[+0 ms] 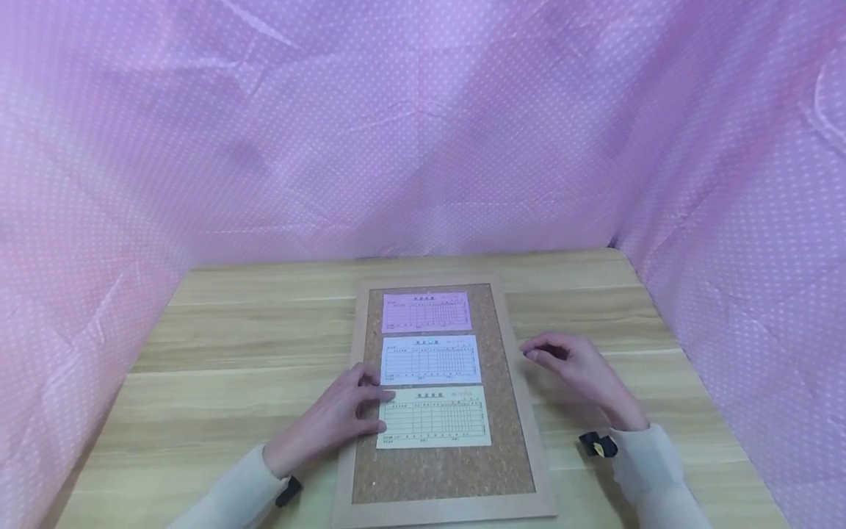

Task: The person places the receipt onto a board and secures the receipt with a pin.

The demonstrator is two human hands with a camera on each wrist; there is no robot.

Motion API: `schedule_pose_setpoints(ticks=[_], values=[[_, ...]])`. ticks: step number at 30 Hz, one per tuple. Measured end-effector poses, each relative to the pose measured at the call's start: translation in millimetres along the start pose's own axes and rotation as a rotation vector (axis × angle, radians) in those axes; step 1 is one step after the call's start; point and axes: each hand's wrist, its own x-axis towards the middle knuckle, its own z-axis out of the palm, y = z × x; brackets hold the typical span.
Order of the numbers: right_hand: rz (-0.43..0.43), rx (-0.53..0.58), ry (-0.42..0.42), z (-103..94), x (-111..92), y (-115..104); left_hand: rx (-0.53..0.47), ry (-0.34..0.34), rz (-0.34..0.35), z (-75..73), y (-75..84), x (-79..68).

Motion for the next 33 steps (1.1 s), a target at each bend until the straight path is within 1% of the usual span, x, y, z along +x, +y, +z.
schedule_pose_setpoints(ticks=[2,7,9,16,25,27,33], values=[[0.000,0.010,-0.007,1.3,1,-5,0.000,0.003,0.001,-0.7,0.1,0.1],[-0.033,0.029,-0.021,6.8,4,-14,-0.009,0.000,-0.003,-1.3,-0.1,-0.3],[-0.050,0.031,-0.025,10.1,5,-16,-0.010,0.001,-0.002,-1.3,-0.1,-0.4],[-0.074,0.041,-0.040,24.6,9,-26,-0.016,0.000,-0.008,-1.9,0.5,-0.2],[-0.206,0.040,-0.078,37.4,12,-35,-0.028,0.016,0.017,-1.9,2.3,-1.4],[-0.214,0.038,-0.093,40.6,13,-36,-0.029,0.015,0.013,-1.7,2.4,-1.3],[-0.193,0.049,-0.138,48.6,17,-41,-0.029,0.020,0.015,-1.6,2.0,-0.6]])
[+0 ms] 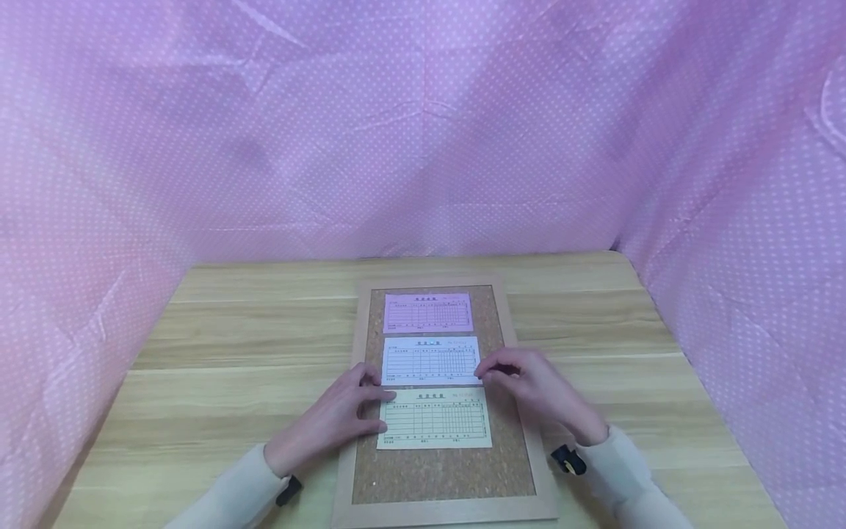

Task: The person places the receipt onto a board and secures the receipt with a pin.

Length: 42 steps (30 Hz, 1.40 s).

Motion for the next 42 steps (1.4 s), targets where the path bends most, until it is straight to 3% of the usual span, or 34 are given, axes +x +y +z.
schedule_pose_setpoints(ticks=[23,42], values=[[0.156,0.055,-0.100,17.5,16,-10,0.010,0.009,0.021,-0.2,-0.9,0.0],[0.191,0.086,-0.174,29.0,29,-20,0.017,-0.011,-0.002,-0.2,-0.9,-0.3]])
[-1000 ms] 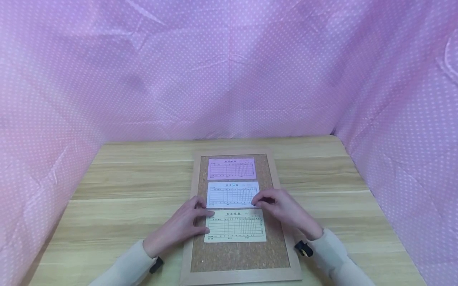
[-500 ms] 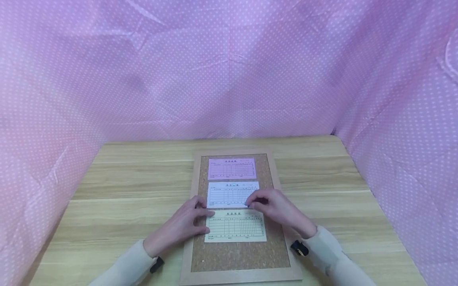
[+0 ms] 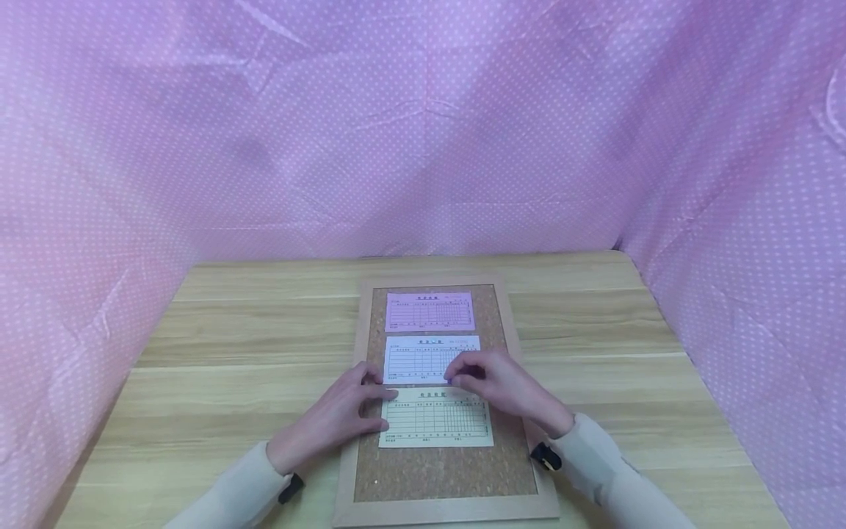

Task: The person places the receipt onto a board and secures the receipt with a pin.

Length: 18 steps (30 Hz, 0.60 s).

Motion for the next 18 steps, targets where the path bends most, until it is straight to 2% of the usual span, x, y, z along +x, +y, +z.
schedule_pose_setpoints(ticks=[18], values=[[0.000,-0.048,-0.062,9.7,14,7,0.003,-0.024,-0.016,-2.0,0.4,0.5]])
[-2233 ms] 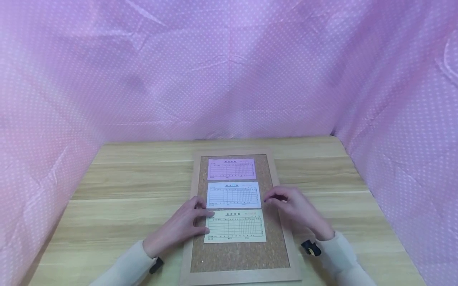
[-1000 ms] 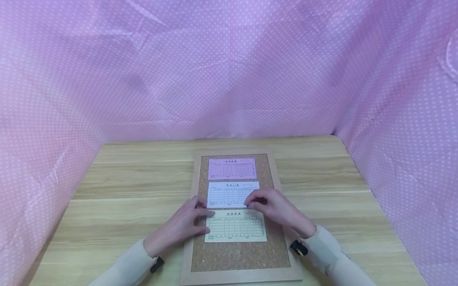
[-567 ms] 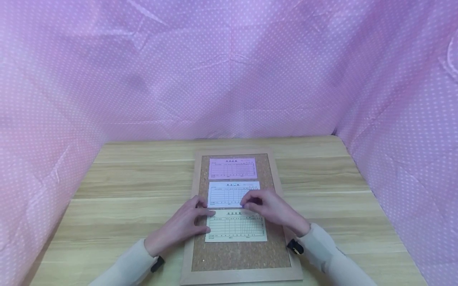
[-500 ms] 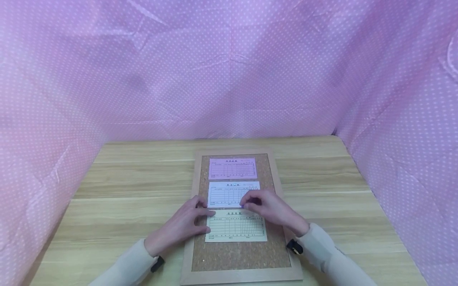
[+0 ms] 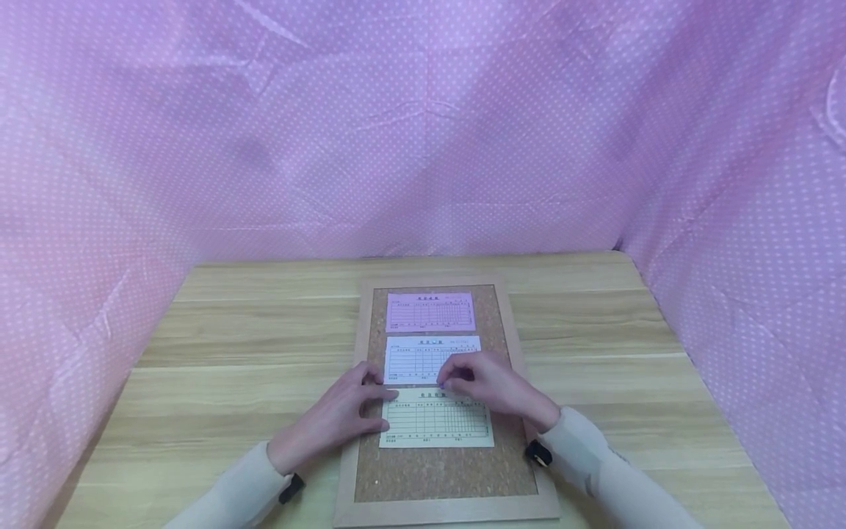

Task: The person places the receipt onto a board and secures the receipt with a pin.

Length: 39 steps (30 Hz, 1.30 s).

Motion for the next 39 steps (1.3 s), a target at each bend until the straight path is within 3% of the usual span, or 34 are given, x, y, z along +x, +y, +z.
schedule_pose_setpoints(ticks=[19,29,39], values=[[0.031,-0.042,-0.014,7.4,8,2,-0.016,0.002,-0.003,0.2,-0.4,0.3],[0.072,-0.012,-0.018,9.8,10,0,-0.008,0.013,0.013,1.1,-0.7,1.3],[0.045,0.004,-0.026,12.4,13,1,0.003,0.027,0.037,1.7,-1.5,0.2]])
